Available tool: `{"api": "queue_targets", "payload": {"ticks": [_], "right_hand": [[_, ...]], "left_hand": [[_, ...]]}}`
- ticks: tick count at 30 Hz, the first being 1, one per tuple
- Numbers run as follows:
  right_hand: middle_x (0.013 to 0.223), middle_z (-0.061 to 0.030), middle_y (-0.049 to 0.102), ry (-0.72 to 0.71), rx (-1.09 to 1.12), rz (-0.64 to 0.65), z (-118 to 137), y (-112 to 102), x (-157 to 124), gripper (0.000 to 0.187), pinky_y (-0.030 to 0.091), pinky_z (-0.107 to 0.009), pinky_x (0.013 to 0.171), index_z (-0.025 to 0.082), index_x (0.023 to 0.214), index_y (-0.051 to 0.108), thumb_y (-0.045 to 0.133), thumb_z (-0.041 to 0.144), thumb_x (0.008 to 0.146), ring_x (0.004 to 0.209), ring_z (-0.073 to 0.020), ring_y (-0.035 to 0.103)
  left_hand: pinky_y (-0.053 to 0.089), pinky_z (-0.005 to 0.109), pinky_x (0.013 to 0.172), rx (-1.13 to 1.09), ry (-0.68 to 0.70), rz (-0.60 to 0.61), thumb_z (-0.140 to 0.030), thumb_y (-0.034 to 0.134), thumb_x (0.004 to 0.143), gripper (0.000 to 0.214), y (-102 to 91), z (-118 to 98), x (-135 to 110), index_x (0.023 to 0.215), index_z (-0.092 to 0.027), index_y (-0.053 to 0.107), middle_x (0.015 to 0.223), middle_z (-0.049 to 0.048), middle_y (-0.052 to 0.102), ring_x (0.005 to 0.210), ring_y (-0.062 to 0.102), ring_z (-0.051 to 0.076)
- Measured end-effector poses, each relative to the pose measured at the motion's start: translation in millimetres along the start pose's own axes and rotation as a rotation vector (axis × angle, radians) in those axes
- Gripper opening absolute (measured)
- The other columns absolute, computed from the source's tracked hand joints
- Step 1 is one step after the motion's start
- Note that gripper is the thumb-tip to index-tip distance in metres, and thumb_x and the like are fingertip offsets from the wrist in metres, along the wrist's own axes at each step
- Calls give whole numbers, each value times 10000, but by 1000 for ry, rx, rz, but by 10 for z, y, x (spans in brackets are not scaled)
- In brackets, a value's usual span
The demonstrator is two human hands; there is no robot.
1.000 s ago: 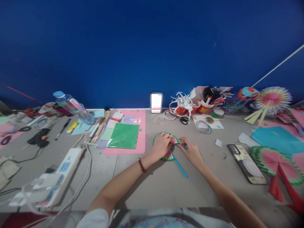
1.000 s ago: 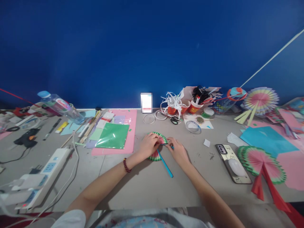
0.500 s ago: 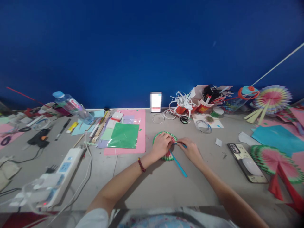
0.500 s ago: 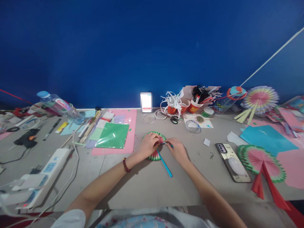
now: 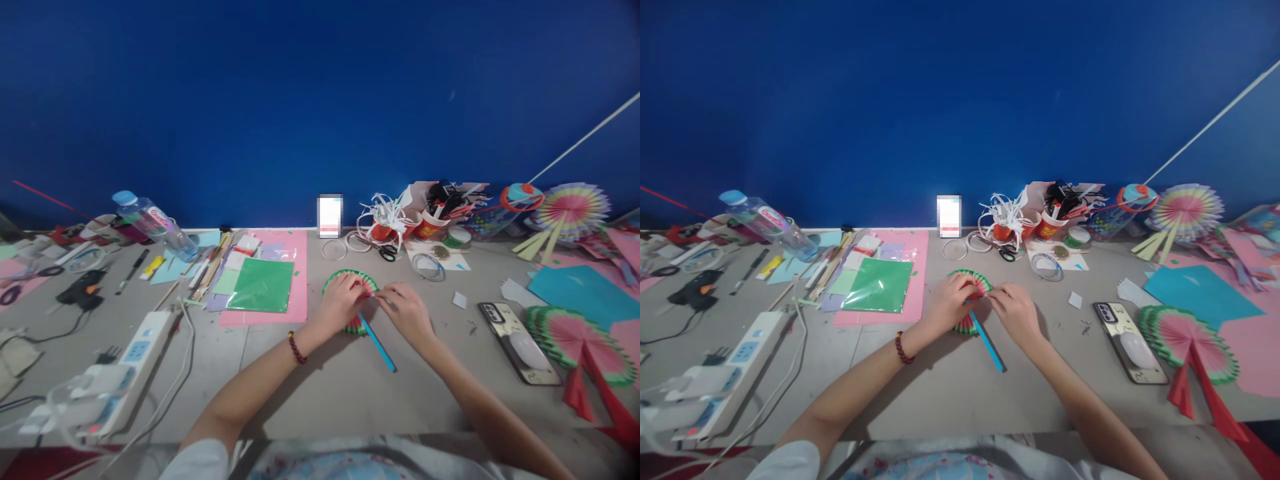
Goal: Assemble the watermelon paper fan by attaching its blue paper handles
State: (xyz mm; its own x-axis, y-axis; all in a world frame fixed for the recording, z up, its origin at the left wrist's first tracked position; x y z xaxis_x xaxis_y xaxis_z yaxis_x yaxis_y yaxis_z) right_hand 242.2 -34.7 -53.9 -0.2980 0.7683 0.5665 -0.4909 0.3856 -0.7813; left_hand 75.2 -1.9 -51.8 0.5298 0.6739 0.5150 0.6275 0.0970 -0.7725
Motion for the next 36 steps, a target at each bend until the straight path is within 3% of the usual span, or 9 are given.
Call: {"api": "queue_targets", "payload": {"ticks": [9, 13, 23, 31, 36], "right_hand": [[847, -63, 652, -19, 65, -73, 215, -206, 330, 177, 476, -318, 737, 209, 884, 675, 505, 208, 933, 817, -195, 604], [832, -57, 648, -53, 66, -80, 294, -249, 432, 168, 474, -317, 735, 211, 873, 668, 511, 187, 927, 807, -193, 597], [826, -64, 636, -137, 34, -78, 389, -275, 559, 169, 455, -306, 708, 188, 865, 659, 505, 155, 925, 791, -189, 568], [876, -72, 646, -116, -46, -1, 447, -215, 659, 216, 440, -326, 741, 196, 879, 668, 462, 157, 933, 821, -206, 563], [938, -69, 684, -154, -66, -23, 500, -161, 705, 237, 425, -343, 779, 200, 1007, 688, 471, 143, 932, 876, -210, 574]], "left_hand": [[424, 330, 779, 177, 113, -344, -207, 603, 855, 28, -277, 9, 9, 843, -200, 628, 873, 46, 641, 868, 545, 186], [421, 331, 781, 188, 122, -420, -197, 624, 838, 18, -396, 25, 39, 826, -206, 633, 868, 41, 653, 851, 550, 183], [413, 339, 802, 271, 166, -456, -169, 633, 833, 91, -530, 39, 47, 898, -229, 653, 939, 39, 669, 892, 559, 189], [391, 338, 741, 269, 68, -351, -165, 556, 875, 118, -563, 93, 79, 788, -207, 624, 908, 57, 642, 870, 548, 192], [374, 329, 709, 276, 78, -343, -113, 517, 882, 145, -566, 90, 84, 804, -191, 612, 887, 56, 643, 857, 548, 185]]}}
Point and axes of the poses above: each hand's wrist, its own x-axis towards the middle knuckle, its own y-axis out of the palm, z = x × y, the point moved 3 cm from there along x, towards the middle knuckle
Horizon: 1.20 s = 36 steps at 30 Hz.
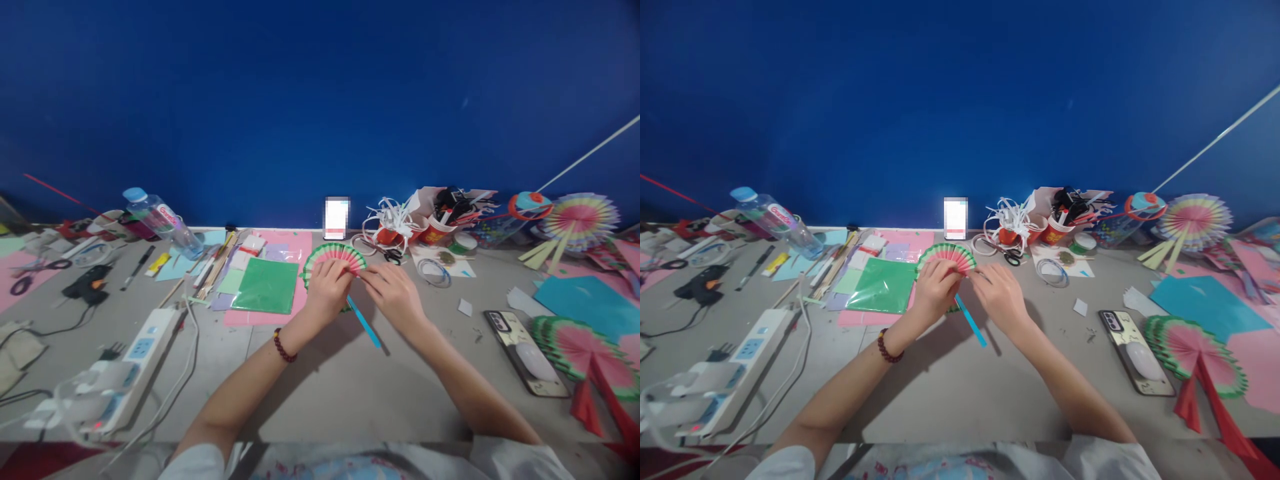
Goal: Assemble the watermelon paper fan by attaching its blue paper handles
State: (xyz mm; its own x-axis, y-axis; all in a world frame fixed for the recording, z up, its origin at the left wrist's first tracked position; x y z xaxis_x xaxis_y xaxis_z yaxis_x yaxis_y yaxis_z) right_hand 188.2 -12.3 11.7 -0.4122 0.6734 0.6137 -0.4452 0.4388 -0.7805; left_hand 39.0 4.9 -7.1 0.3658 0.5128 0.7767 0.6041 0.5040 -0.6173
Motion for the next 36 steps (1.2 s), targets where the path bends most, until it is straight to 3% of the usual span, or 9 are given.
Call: {"api": "queue_targets", "payload": {"ticks": [6, 13, 19, 25, 36], "right_hand": [[860, -43, 701, -48, -46, -81, 56, 45, 22, 198, 379, -344, 781, 199, 929, 691, 499, 155, 942, 861, -205, 540], [800, -58, 669, -45, -69, -60, 48, 155, 18, 198, 353, -343, 737, 187, 870, 677, 494, 161, 944, 851, -212, 519], [810, -51, 669, -95, -131, -56, 27, 161, -27, 173, 347, -346, 741, 188, 902, 667, 502, 156, 939, 842, -204, 531], [826, -27, 686, -124, -194, -124, -7, 133, -44, 155, 335, -338, 730, 212, 897, 650, 507, 171, 939, 814, -188, 543], [910, -48, 699, -25, -128, -90, 8, 207, -75, 193, 320, -359, 738, 239, 1025, 674, 508, 191, 938, 846, -204, 540]], "left_hand": [[354, 329, 689, 51, -22, 8, -162, 537, 893, 140, -62, -4, 40, 776, -187, 610, 848, 50, 628, 789, 522, 188], [360, 335, 675, 88, -67, 40, -164, 551, 886, 154, -104, 29, 55, 747, -177, 616, 837, 60, 606, 792, 500, 197], [376, 341, 678, 81, -51, 60, -225, 543, 903, 190, -103, 67, 50, 732, -179, 612, 827, 63, 586, 791, 500, 200], [398, 342, 702, 49, -74, 83, -169, 538, 896, 119, -102, 105, 54, 826, -181, 633, 888, 71, 588, 844, 509, 209], [374, 340, 670, 145, -41, 93, -134, 505, 908, 158, -61, 95, 14, 803, -173, 617, 815, 65, 584, 793, 508, 207]]}}
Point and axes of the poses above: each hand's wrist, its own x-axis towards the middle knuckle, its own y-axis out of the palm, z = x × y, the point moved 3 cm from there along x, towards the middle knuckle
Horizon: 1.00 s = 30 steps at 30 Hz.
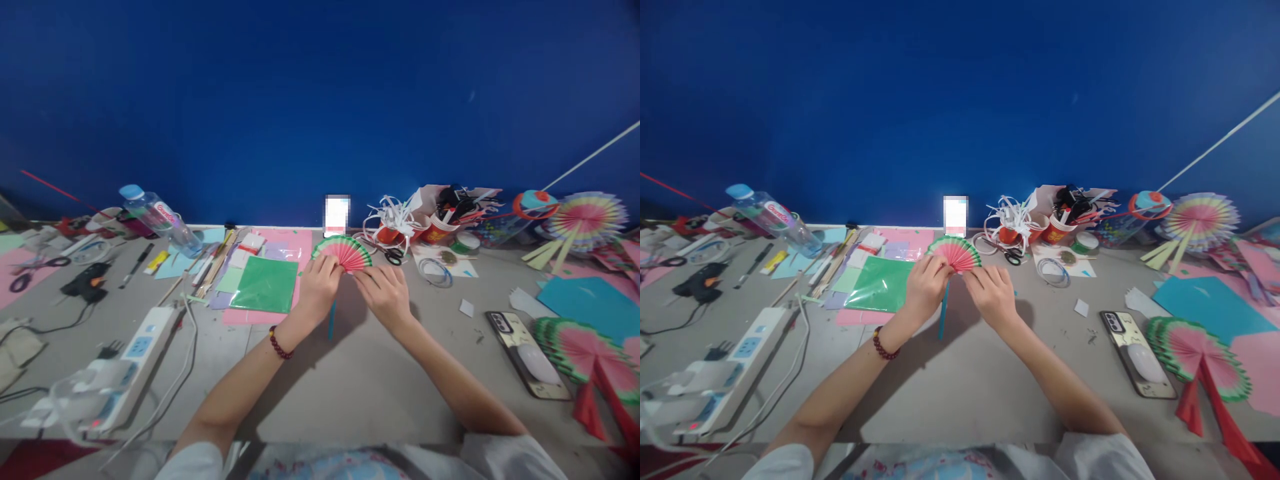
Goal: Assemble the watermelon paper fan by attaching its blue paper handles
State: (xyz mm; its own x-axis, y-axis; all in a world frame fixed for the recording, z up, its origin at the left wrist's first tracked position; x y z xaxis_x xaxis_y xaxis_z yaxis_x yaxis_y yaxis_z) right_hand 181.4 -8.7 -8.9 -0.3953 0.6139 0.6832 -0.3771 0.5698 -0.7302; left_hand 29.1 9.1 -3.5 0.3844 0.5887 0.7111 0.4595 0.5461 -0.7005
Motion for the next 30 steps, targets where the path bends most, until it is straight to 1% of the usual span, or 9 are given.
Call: {"api": "queue_targets", "payload": {"ticks": [4, 9, 14, 18, 21, 23, 25, 27, 30], "right_hand": [[897, -30, 713, 31, -40, -48, 10, -32, -17, 214, 305, -363, 733, 262, 1018, 675, 497, 175, 941, 844, -207, 526], [866, -31, 707, 36, -33, -24, 1, -30, -22, 219, 289, -364, 740, 259, 982, 680, 486, 164, 943, 850, -213, 514], [733, -31, 660, 30, -66, -21, 2, -32, 9, 212, 279, -357, 725, 238, 866, 681, 497, 167, 943, 757, -203, 485], [682, -23, 629, -8, -82, -13, 25, -46, 37, 235, 282, -348, 730, 234, 819, 676, 492, 159, 945, 718, -191, 470], [741, -22, 661, -40, -74, -24, 17, -80, 57, 206, 298, -345, 752, 231, 881, 686, 500, 174, 948, 737, -182, 495], [843, -34, 695, -25, -55, -22, -26, -104, 69, 186, 311, -349, 771, 227, 954, 689, 505, 200, 951, 795, -187, 526], [905, -41, 707, 13, -38, -35, -93, -128, 78, 184, 323, -355, 786, 225, 984, 692, 511, 215, 951, 838, -193, 544], [890, -37, 709, 45, -22, -73, -163, -150, 82, 170, 333, -355, 792, 223, 956, 701, 531, 212, 941, 842, -193, 553], [862, -34, 710, 52, -15, -115, -223, -167, 86, 125, 351, -349, 796, 212, 923, 702, 577, 208, 916, 838, -192, 563]], "left_hand": [[370, 341, 679, 3, 29, -13, -163, 499, 919, 140, -7, -18, -30, 869, -182, 628, 852, 70, 597, 818, 525, 208], [387, 334, 673, -27, -13, 9, -161, 515, 911, 122, 10, -21, -15, 832, -178, 607, 850, 69, 597, 804, 521, 205], [412, 329, 665, -64, -39, 39, -140, 524, 899, 123, 28, -12, 0, 811, -175, 604, 838, 62, 593, 794, 516, 204], [423, 336, 662, -70, -52, 29, -111, 526, 886, 128, 46, 2, -11, 800, -173, 599, 832, 62, 595, 790, 514, 206], [426, 336, 662, -82, -63, 3, -95, 533, 873, 132, 48, 29, -9, 785, -171, 594, 815, 59, 592, 783, 515, 205], [427, 335, 661, -85, -77, -11, -101, 537, 872, 132, 37, 63, 2, 772, -171, 588, 804, 61, 584, 780, 516, 205], [429, 336, 659, -78, -91, -20, -114, 531, 878, 139, 18, 105, 17, 762, -171, 583, 790, 62, 574, 782, 513, 207], [433, 338, 662, -68, -98, -28, -121, 518, 884, 151, -5, 143, 32, 757, -172, 582, 782, 63, 571, 785, 509, 210], [437, 341, 670, -57, -96, -39, -106, 496, 884, 168, -32, 171, 46, 752, -170, 578, 783, 65, 574, 790, 504, 212]]}}
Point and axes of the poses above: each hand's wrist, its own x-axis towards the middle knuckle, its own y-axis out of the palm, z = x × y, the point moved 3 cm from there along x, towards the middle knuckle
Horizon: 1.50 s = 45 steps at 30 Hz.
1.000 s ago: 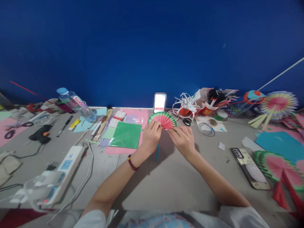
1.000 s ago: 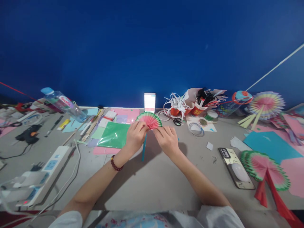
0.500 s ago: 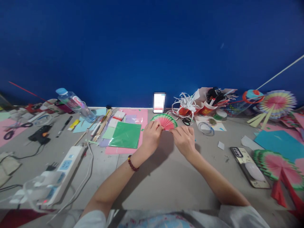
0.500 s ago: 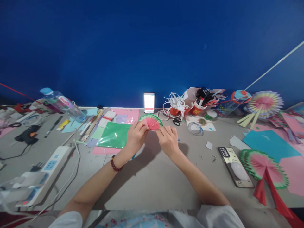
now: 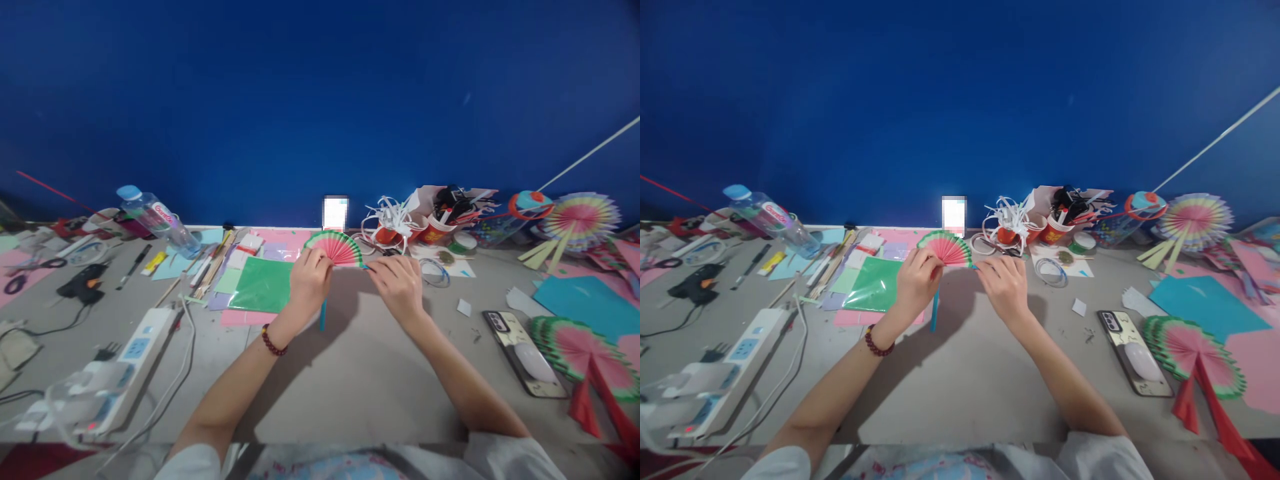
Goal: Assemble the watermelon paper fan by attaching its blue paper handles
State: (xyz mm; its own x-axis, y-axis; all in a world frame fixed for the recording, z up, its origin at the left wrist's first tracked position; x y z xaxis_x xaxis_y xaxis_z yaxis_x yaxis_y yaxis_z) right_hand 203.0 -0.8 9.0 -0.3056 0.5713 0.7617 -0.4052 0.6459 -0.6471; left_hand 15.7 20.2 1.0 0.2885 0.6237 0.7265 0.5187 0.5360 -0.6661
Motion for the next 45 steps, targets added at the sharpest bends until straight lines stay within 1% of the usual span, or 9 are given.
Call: {"api": "queue_targets", "payload": {"ticks": [13, 24, 29, 32, 35, 37, 40, 42, 45], "right_hand": [[787, -4, 710, -144, -26, -80, 68, -31, 4, 117, 364, -341, 775, 229, 840, 687, 612, 148, 882, 796, -168, 573], [753, 3, 696, -125, -5, -105, 56, -24, -59, 124, 360, -346, 751, 261, 814, 685, 613, 185, 881, 757, -162, 582], [748, -9, 691, -78, 36, -119, 44, -26, -31, 141, 385, -342, 731, 244, 750, 662, 617, 175, 864, 751, -170, 586], [764, -32, 683, 16, 123, -108, 22, -9, -10, 126, 423, -337, 714, 224, 743, 639, 608, 160, 847, 758, -185, 594], [783, -51, 671, 138, 274, -97, -11, 23, -8, 106, 469, -323, 700, 208, 777, 621, 577, 143, 848, 770, -189, 603], [773, -48, 663, 206, 347, -97, -33, 44, -14, 108, 483, -318, 691, 207, 780, 611, 564, 139, 849, 772, -190, 605], [736, -32, 647, 265, 389, -86, -58, 73, -25, 112, 479, -307, 656, 209, 762, 602, 563, 145, 845, 732, -183, 598], [730, -29, 642, 282, 395, -77, -62, 87, -35, 109, 473, -297, 636, 206, 760, 602, 563, 152, 845, 712, -178, 592], [760, -36, 644, 271, 392, -31, -22, 118, -56, 105, 474, -289, 637, 201, 780, 606, 550, 158, 858, 708, -170, 588]], "left_hand": [[388, 314, 665, -24, 42, -24, -65, 492, 848, 182, -20, -63, -22, 714, -184, 528, 763, 47, 549, 771, 486, 195], [387, 312, 659, -16, 162, -141, -135, 564, 857, 69, -34, -162, -53, 883, -187, 600, 822, 50, 619, 748, 527, 178], [397, 319, 678, -27, 143, -178, -185, 611, 849, 38, -55, -122, -61, 879, -204, 598, 830, 45, 624, 770, 542, 184], [417, 394, 859, -114, -24, -227, -307, 679, 811, 205, -78, -27, -19, 975, -214, 597, 1000, 83, 622, 968, 555, 234], [354, 490, 1018, -359, -366, -217, -454, 769, 689, 634, -38, 163, 33, 1215, -211, 512, 1289, 146, 510, 1243, 434, 310], [379, 487, 1013, -665, -631, -135, -486, 803, 621, 794, 51, 290, 41, 1290, -219, 469, 1337, 150, 488, 1265, 436, 319], [461, 433, 934, -1234, -897, 173, -459, 796, 633, 666, 220, 315, 14, 1203, -192, 577, 1148, 123, 642, 1088, 596, 287], [505, 382, 848, -1436, -997, 325, -402, 819, 612, 521, 269, 261, -23, 1050, -166, 666, 982, 98, 707, 933, 657, 252], [525, 314, 710, -1428, -1133, 275, -319, 865, 534, 389, 269, 217, -71, 848, -152, 706, 822, 66, 728, 748, 668, 200]]}}
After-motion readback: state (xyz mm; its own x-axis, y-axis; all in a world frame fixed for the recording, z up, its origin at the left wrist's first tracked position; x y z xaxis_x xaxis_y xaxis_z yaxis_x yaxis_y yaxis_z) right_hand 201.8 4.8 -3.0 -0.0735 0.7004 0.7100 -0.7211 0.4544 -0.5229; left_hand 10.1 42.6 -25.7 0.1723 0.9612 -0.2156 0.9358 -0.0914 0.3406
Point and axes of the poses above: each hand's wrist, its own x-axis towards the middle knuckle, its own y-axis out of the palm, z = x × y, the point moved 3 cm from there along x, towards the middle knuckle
